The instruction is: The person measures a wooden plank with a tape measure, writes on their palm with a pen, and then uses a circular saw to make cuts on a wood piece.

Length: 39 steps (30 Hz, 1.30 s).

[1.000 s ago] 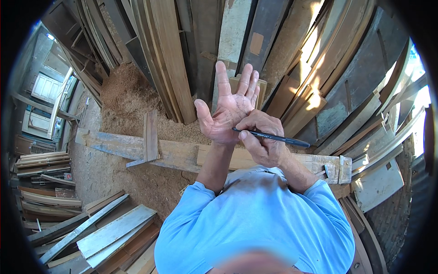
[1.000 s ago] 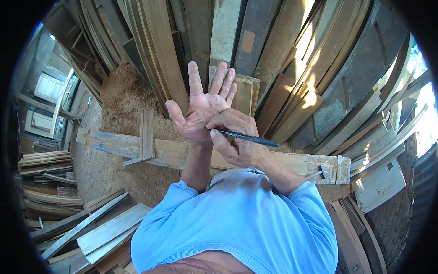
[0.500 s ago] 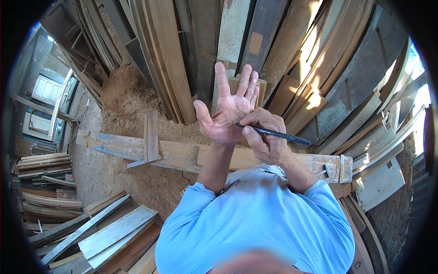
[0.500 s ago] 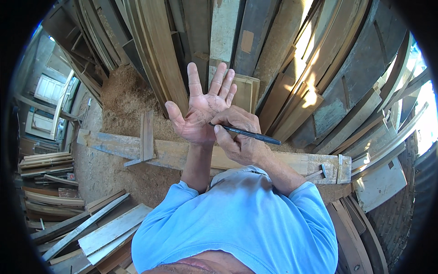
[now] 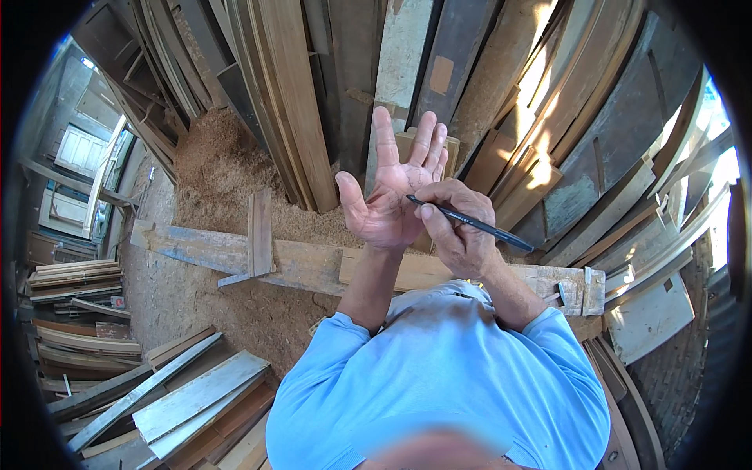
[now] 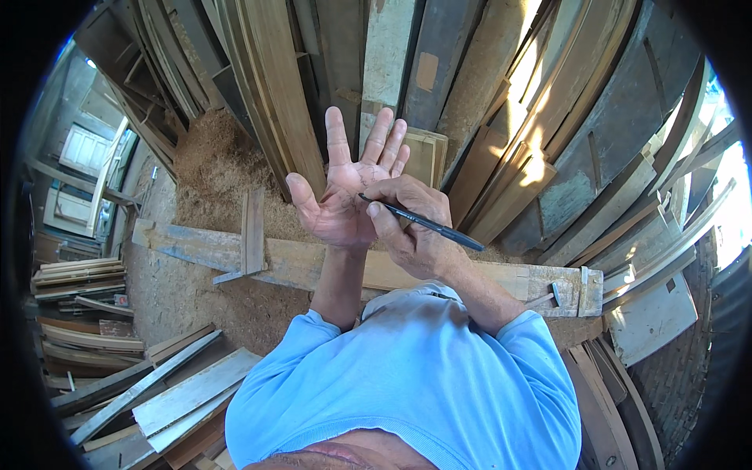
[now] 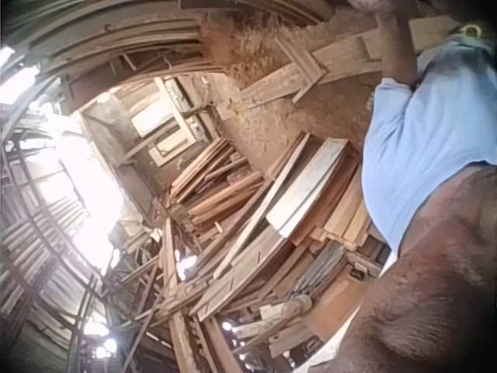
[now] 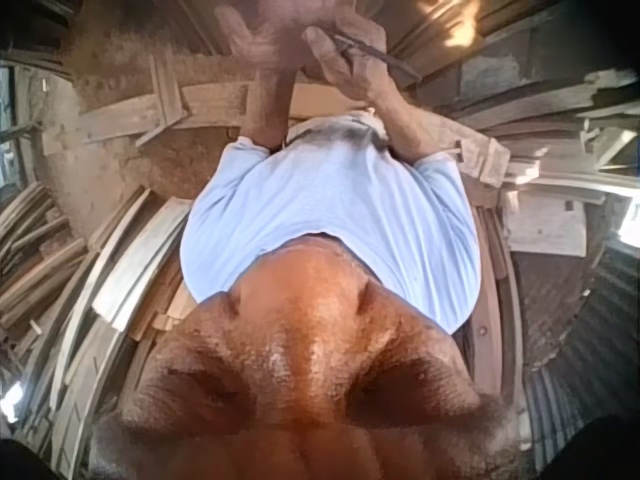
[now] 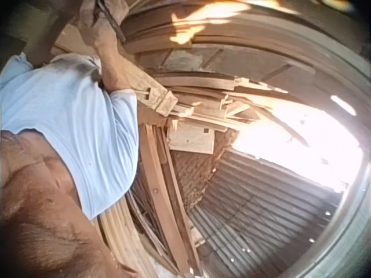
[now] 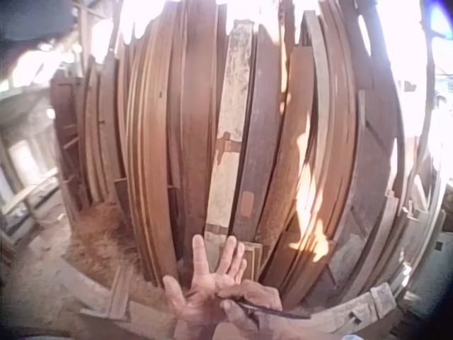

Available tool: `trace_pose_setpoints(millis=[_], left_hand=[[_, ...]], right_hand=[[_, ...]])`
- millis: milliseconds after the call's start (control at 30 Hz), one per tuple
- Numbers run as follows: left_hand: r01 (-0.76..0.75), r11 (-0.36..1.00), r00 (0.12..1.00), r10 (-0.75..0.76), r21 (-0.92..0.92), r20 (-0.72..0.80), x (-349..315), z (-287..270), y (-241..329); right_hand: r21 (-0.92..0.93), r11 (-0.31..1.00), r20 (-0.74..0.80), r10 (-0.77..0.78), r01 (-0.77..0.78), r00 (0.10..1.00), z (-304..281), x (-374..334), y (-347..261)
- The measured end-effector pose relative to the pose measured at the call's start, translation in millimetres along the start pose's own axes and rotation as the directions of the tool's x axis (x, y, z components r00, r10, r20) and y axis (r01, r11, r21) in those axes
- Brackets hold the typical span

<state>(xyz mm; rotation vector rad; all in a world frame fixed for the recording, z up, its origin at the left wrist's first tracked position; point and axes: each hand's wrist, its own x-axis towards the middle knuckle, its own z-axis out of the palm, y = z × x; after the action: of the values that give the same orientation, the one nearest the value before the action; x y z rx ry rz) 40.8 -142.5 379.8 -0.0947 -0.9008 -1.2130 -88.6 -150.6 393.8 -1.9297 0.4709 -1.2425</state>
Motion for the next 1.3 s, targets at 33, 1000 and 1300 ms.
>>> trace_pose_setpoints(millis=[33,1000,1300], left_hand=[[0.002,1.0,1.0,-0.002,0.0,-0.008,-0.1,0.3,0.7],[-0.004,0.996,0.999,-0.001,-0.092,-0.052,-3.8,3.5,-1.5],[0.007,0.996,0.996,-0.014,-0.084,-0.087,-3.8,4.5,-2.8]], right_hand=[[-0.007,1.0,-0.004,-0.018,0.018,1.0,1.6,0.9,-1.0],[0.025,0.991,0.064,-0.13,0.128,0.99,2.9,-3.5,-4.4],[0.053,0.994,0.138,-0.103,0.096,0.985,-3.9,-8.9,-0.7]])
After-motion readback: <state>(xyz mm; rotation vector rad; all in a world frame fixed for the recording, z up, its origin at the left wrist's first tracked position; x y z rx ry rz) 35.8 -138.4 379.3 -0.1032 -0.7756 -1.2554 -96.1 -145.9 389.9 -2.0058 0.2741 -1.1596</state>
